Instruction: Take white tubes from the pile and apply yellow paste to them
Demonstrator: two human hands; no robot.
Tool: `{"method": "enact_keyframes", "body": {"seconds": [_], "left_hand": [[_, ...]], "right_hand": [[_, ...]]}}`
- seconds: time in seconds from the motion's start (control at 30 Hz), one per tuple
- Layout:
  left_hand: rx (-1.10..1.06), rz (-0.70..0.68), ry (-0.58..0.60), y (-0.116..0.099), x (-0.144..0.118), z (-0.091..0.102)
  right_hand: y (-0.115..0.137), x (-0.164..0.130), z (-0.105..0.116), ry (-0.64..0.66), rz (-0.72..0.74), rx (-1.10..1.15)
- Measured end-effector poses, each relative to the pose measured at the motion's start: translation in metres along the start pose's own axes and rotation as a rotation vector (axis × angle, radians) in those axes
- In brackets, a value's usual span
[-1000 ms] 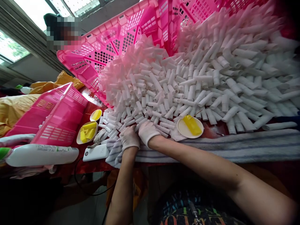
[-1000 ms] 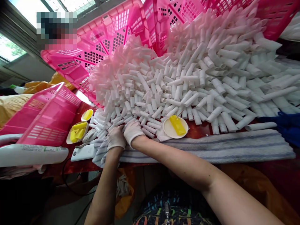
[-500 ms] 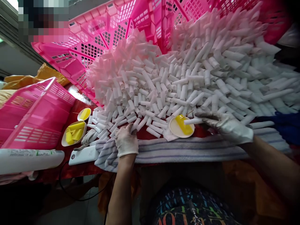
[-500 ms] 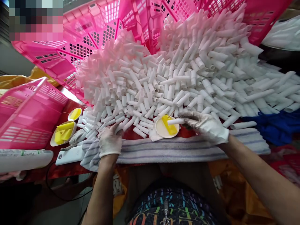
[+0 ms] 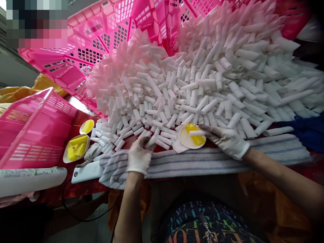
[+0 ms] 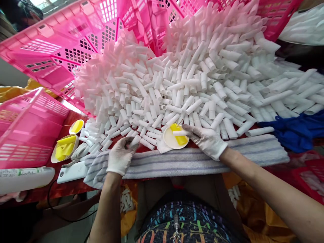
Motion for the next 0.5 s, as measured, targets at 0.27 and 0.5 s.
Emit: {"method": "enact_keyframes", "body": {"seconds": [0.27,0.5], "left_hand": [[-0.355,0.081,0.306,-0.039,-0.009,-0.040],[-0.458,0.168,0.273,-0.041,-0.007,-0.056]], "right_hand": [[0.002,-0.007,0.003,0.028,0.105,-0.067],[-0.002,-0.015,0.001,-0.049,0.084,-0.079]]}}
Point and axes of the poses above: each hand's wrist, its own x-axis towards the middle knuckle, its own z-axis out of the back of the hand, y = z × x, the point moved 1 cm from there along x, towards the middle knuckle, and after that the axes turned 5 degrees about -y, right-handed, at the moved point
